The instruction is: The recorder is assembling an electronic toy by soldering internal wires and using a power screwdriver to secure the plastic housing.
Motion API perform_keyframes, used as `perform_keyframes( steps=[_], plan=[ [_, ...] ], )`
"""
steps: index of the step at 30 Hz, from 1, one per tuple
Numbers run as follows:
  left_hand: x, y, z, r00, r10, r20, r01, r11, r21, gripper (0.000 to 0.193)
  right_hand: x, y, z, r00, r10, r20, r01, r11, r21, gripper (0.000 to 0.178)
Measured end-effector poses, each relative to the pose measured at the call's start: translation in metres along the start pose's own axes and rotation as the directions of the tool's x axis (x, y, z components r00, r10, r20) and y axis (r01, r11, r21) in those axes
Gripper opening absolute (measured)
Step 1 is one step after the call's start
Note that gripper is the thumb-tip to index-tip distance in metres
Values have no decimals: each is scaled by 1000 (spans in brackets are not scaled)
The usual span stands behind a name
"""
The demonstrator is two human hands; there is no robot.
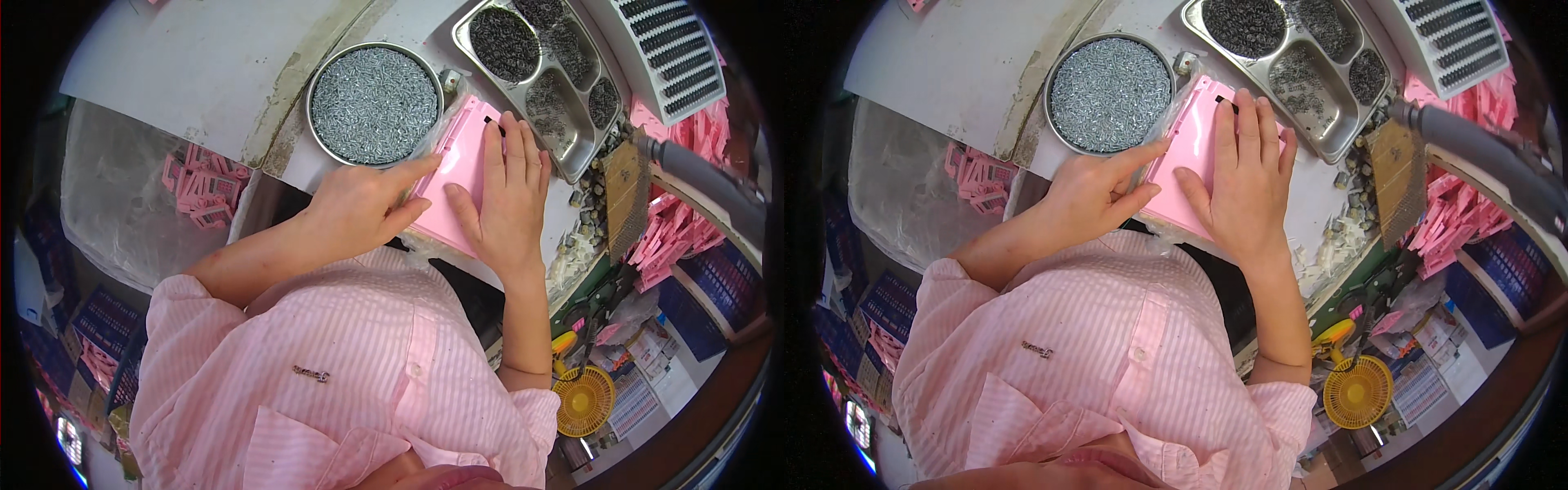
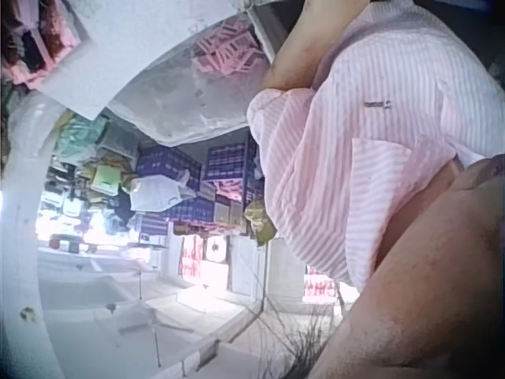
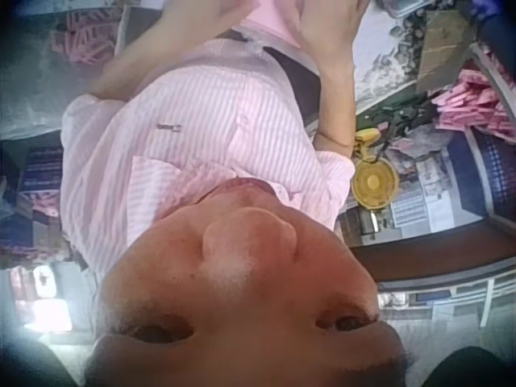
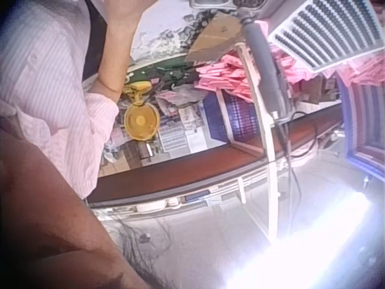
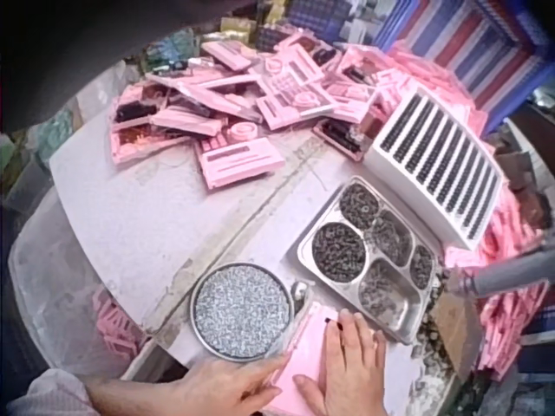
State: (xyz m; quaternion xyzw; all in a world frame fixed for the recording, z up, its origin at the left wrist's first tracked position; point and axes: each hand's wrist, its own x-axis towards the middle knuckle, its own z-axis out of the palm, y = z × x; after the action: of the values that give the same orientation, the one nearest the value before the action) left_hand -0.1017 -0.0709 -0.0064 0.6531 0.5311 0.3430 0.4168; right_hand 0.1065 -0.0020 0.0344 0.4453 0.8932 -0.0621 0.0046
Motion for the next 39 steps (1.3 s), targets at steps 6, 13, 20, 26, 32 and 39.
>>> perform_keyframes(
  steps=[6,13,20,26,32,39],
  plan=[
    [-3,-2,3,999,29,-40,-28,999,28,56,-4,-3,7,1000,27,3,-27,999,-31,82],
    [-4,-4,2,999,19,-29,-21,998,-62,58,-7,4,18,998,-2,-57,2,1000,-4,90],
    [-3,2,2,995,-62,77,85,936,-340,69,-12,14,21,966,-7,-258,77,963,260,76],
    [-8,15,9,995,-39,91,82,837,-542,66,-19,21,28,856,303,-419,-35,843,537,41],
    [1,2,1,977,-142,156,202,846,-494,60,-5,29,9,923,161,-350,-36,941,336,32],
    [1,-2,-7,994,-40,98,59,978,-198,50,-13,32,18,900,250,-357,-56,879,473,43]
  ],
)
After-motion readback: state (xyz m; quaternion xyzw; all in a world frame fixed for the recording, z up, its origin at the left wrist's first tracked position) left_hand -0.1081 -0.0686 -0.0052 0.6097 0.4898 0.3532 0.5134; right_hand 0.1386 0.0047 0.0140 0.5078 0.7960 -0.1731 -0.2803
